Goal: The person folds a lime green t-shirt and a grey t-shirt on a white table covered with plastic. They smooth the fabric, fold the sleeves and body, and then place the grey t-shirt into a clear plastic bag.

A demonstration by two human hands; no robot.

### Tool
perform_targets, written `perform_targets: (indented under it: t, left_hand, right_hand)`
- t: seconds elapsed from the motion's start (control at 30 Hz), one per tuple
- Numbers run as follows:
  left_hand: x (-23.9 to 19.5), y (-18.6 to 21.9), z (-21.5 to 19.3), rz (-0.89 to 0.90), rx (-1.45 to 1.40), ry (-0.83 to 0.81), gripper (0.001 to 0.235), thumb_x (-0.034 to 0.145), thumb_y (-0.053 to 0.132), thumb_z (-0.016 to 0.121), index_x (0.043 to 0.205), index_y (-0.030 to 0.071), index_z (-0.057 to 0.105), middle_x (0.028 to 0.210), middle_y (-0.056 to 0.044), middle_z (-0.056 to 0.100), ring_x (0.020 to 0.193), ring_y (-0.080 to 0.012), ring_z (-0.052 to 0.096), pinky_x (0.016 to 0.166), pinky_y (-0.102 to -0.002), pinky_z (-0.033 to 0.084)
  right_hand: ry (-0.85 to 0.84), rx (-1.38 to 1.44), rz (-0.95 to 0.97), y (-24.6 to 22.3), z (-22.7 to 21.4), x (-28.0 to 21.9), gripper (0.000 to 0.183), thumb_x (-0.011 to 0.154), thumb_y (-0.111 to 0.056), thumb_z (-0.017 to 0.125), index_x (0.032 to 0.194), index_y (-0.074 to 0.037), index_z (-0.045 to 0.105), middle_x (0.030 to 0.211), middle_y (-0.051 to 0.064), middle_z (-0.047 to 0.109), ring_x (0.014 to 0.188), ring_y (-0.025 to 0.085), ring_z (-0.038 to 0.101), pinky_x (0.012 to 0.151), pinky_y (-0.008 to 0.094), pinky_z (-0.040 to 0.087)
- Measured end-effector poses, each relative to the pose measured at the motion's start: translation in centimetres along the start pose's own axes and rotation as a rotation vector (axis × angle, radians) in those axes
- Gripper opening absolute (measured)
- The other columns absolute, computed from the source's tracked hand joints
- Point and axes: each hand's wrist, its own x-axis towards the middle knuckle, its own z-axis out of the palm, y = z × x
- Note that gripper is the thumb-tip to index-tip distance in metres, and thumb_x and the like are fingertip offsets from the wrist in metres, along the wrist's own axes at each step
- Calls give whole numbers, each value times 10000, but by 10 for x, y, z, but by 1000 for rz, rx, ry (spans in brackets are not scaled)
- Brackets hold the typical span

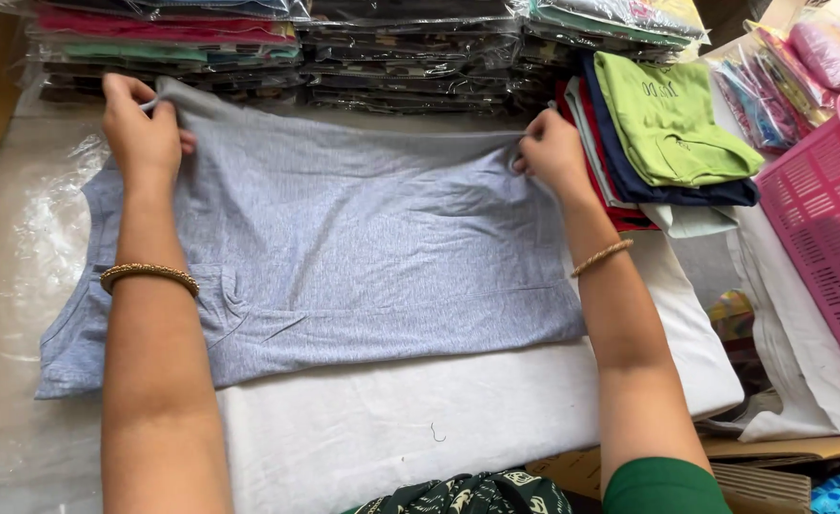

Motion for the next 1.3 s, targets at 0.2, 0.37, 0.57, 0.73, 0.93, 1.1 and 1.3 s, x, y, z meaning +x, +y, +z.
perform_targets:
  t: [0.2, 0.37, 0.57, 0.73, 0.93, 1.1, 1.3]
  left_hand:
    - [18, -70, 15, 114, -102, 5, 241, 987, -104, 583, 1123, 26, 432, 1027, -118, 621, 847, -254, 747, 724, -373, 628]
    - [16, -73, 16, 269, 239, 94, 267, 907, -43, 699, 1080, 17, 504, 1042, -188, 631, 996, -406, 642, 881, -494, 510]
    - [15, -77, 15, 248, 393, 166, 400, 849, 35, 770, 1224, 76, 634, 1182, -236, 628, 1117, -448, 590, 942, -509, 481]
    - [30, -120, 25, 79, 494, -27, 330, 936, 167, 703, 1263, 185, 743, 1213, -251, 659, 1122, -434, 625, 968, -487, 508]
    - [68, -65, -11, 39, 500, -400, 347, 982, 222, 643, 1325, 208, 691, 1271, -145, 694, 1141, -337, 669, 992, -418, 510]
    - [15, 39, -100, 101, 480, -538, 367, 991, 146, 609, 1351, 185, 670, 1293, -115, 706, 1174, -285, 671, 1006, -391, 498]
    - [-47, 45, -169, 242, 659, -874, 513, 892, 102, 665, 1390, 223, 636, 1465, -176, 532, 1322, -351, 498, 1054, -439, 421]
  right_hand:
    - [203, 22, -106, 89, 56, 42, 173, 805, -15, 674, 975, 9, 654, 928, 189, 708, 906, 397, 722, 794, 451, 568]
    - [269, -141, -273, 84, 74, 29, 192, 787, -32, 717, 978, -26, 717, 984, 206, 698, 947, 413, 679, 843, 469, 542]
    - [292, -262, -244, 84, 82, 24, 147, 873, -121, 738, 1013, -83, 723, 1113, 182, 675, 1029, 420, 630, 876, 505, 522]
    - [295, -439, -284, 74, 85, 17, 155, 918, -145, 684, 1065, -106, 710, 1132, 191, 660, 1037, 433, 608, 851, 546, 510]
    - [246, -579, -402, 76, 66, 17, 90, 942, -88, 642, 1018, -50, 670, 1083, 175, 664, 1033, 394, 645, 841, 502, 549]
    - [228, -491, -439, 34, -1, -63, 91, 979, -130, 658, 999, -43, 678, 1030, 157, 670, 1001, 379, 658, 838, 488, 544]
    - [29, -462, -411, 35, -39, -115, 145, 951, -136, 651, 1049, -91, 748, 1075, 118, 703, 981, 347, 679, 830, 459, 550]
